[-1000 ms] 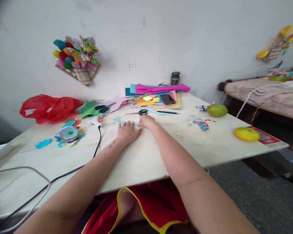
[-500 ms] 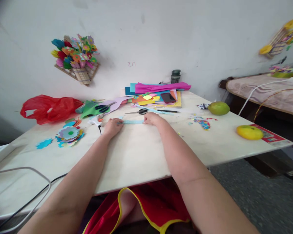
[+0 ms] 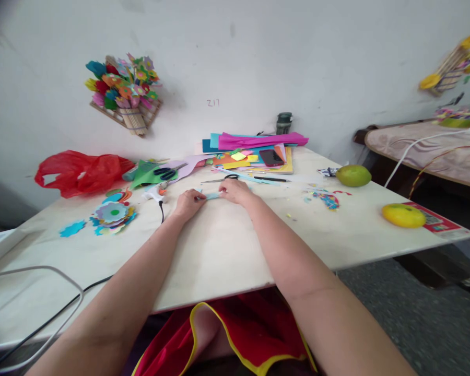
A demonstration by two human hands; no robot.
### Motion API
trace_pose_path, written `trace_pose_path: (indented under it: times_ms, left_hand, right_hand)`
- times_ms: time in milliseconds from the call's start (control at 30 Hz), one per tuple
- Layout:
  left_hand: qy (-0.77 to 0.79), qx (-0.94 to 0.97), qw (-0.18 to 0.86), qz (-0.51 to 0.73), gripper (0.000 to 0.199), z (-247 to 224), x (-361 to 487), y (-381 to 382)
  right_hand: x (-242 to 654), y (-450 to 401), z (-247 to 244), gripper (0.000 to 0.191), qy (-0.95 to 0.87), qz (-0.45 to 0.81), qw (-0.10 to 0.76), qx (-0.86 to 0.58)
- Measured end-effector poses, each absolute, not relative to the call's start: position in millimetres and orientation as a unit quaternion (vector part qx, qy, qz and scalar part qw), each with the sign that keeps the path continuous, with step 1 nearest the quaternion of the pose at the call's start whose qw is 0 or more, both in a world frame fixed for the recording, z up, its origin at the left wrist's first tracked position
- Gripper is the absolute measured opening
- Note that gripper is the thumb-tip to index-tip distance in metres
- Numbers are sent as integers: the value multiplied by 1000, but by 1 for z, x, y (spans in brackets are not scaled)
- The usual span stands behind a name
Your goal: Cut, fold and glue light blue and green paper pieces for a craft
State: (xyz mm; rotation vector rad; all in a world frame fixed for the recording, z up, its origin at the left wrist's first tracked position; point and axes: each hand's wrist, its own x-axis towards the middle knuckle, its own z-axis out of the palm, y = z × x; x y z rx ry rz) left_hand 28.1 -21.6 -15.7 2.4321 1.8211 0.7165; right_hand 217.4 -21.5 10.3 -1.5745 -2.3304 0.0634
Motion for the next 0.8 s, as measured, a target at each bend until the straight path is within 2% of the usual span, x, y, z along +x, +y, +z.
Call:
trace_pose_path:
  times_ms: [133,333,633,800]
  left_hand:
    - [573,787,11,229,18,-16,31,-24]
    - [552,796,32,246,20,-17,28,-22]
    - [567,752,145,305,22,-21,13,-15]
    - [551,753,168,318,18,-25,11,-11]
  right_hand:
    - [202,-18,1,19,-828,-8,153,-540]
    - [203,-10,-6,18,-836,21,142,-530]
    - [209,-8,-7,16,-829,47,128,-542]
    - [203,-17,-2,14,-851,-7,156,-502]
